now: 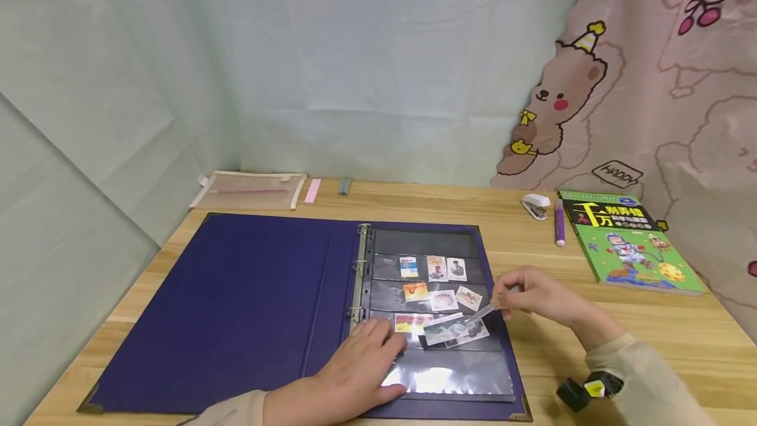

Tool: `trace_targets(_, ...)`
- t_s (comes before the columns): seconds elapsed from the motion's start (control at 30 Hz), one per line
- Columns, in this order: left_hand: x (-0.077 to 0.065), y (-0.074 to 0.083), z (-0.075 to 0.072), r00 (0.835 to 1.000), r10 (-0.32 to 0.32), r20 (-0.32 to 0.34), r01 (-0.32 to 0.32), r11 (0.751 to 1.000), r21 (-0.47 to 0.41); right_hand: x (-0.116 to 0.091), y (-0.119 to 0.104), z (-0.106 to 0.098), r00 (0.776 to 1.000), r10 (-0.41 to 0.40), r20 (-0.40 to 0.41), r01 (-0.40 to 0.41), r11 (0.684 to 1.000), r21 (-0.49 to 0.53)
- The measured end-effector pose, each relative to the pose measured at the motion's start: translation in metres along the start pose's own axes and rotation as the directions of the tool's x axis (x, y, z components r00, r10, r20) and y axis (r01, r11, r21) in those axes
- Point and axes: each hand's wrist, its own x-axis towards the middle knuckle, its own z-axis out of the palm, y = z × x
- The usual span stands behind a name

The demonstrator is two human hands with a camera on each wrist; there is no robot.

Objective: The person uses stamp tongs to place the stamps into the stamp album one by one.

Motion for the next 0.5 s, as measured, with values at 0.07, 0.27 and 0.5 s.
trace_targets(0.07,0.000,0.000,0.000,1.000,-0.003,0.005,0.003,1.000,-0.001,0.003,0.000,0.002,1.000,0.005,0.003,-0.005,1.000,-0.001)
trace_targets(0.27,0.000,0.000,0.001,1.000,-0.007,0.009,0.007,1.000,0.001,0.012,-0.002,0.009,1.000,0.005,-0.002,-0.005,1.000,0.018)
trace_targets(0.5,0.000,0.000,0.002,1.000,-0.001,-0.003,0.001,1.000,-0.003,0.015,-0.003,0.021,1.000,-0.024,0.000,0.024,0.999,0.021)
